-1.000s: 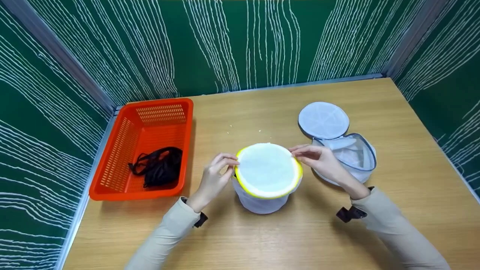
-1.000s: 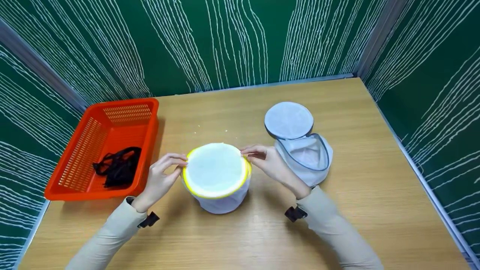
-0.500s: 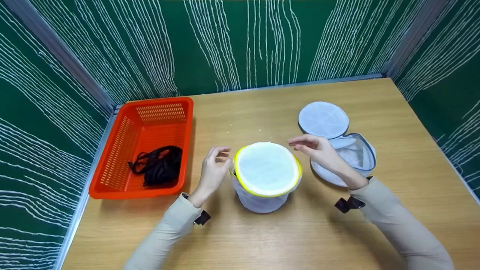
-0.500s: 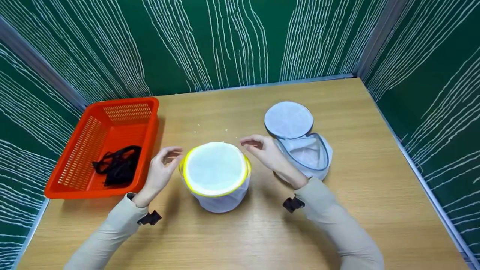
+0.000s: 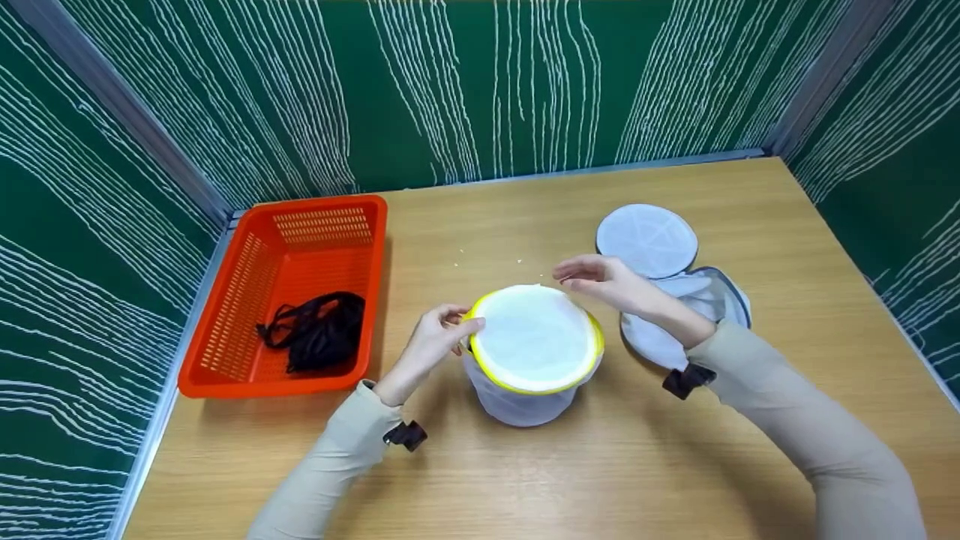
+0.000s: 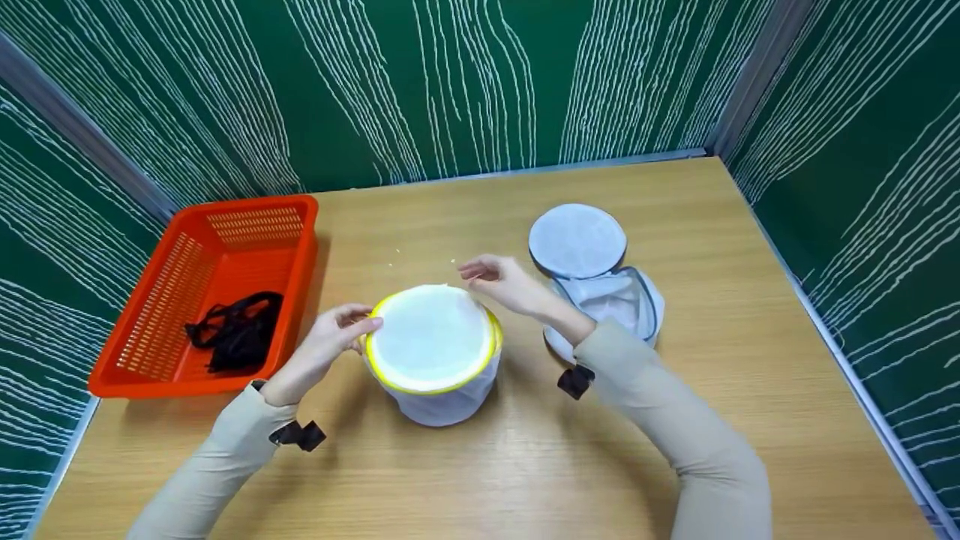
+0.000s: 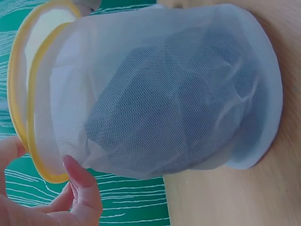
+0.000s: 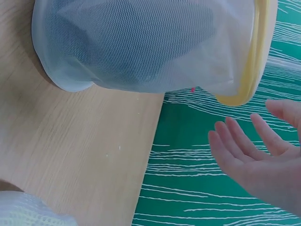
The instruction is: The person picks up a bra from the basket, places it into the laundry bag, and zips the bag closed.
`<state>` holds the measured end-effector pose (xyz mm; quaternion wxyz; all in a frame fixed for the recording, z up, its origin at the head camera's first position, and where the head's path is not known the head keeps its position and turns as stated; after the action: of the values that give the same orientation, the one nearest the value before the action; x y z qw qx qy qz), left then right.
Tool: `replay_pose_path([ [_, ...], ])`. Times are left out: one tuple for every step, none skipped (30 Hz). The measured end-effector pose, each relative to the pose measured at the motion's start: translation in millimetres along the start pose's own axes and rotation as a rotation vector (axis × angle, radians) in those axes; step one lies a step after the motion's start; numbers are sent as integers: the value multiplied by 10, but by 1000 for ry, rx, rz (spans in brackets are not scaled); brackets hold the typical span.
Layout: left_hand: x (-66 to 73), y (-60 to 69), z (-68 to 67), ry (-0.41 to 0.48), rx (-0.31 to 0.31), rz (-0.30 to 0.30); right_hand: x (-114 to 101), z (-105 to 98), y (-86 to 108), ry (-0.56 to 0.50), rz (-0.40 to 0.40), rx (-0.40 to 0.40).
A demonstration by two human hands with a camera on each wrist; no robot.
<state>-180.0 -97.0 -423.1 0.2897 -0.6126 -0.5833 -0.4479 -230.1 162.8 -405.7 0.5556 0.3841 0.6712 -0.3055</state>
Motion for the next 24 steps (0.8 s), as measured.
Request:
replay_pose_path([
  [1, -1, 4, 7, -6, -8, 6, 3, -21, 3, 15, -20],
  [7, 0, 7, 14, -11, -21, 14, 6, -44, 9, 29, -38],
  [11, 0, 9, 20, -17, -28, 21, 10, -63, 14, 47, -55],
  [11, -4, 13, 34, -23, -34, 28, 13, -82, 26, 66, -72],
  [13, -6, 17, 51, -31, -42, 35, 17, -99, 38, 83, -87],
  [12, -9, 21, 70, -41, -53, 42, 21, -117, 47, 100, -98],
  [14, -9, 24, 92, -53, -62, 48, 24, -131, 61, 118, -106],
  [13, -12, 29, 115, -68, -71, 58, 25, -144, 74, 139, -113],
  [12, -12, 32, 139, -81, -75, 64, 27, -152, 81, 162, -118],
  [6, -12, 36, 165, -92, -80, 72, 29, -160, 89, 182, -122],
  [4, -10, 40, 186, -102, -85, 80, 30, -166, 92, 197, -125],
  [2, -9, 44, 202, -110, -87, 88, 32, -169, 91, 210, -129],
  [1, -8, 49, 218, -116, -85, 95, 34, -169, 91, 223, -132],
  [1, -6, 53, 231, -122, -86, 101, 36, -167, 91, 232, -136],
  [4, -3, 59, 245, -126, -84, 106, 38, -165, 88, 239, -138],
  [5, -1, 65, 257, -132, -83, 111, 41, -164, 90, 241, -140],
  [8, 4, 72, 266, -138, -81, 116, 46, -162, 92, 242, -142],
  [12, 10, 77, 276, -141, -82, 121, 53, -160, 84, 250, -144],
  [14, 14, 83, 285, -144, -80, 126, 59, -158, 80, 258, -144],
  [13, 18, 90, 292, -145, -80, 129, 66, -156, 73, 262, -145],
  [13, 24, 95, 299, -147, -78, 131, 74, -155, 63, 267, -146],
  [11, 29, 100, 302, -146, -73, 135, 80, -154, 50, 270, -147],
  [7, 35, 105, 303, -144, -69, 139, 86, -153, 36, 274, -151],
  [4, 40, 109, 304, -141, -66, 142, 92, -152, 22, 275, -154],
])
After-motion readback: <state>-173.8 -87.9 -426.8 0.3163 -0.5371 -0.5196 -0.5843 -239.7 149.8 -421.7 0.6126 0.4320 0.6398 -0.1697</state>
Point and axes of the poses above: each hand's wrist, its own y-axis away from the middle knuckle, its own z-axis out of the palm, x = y × z, the point moved 2 cm from there along -y, towards the middle knuckle, and after that the axes turned 13 degrees about -y, right-handed, at the moved point
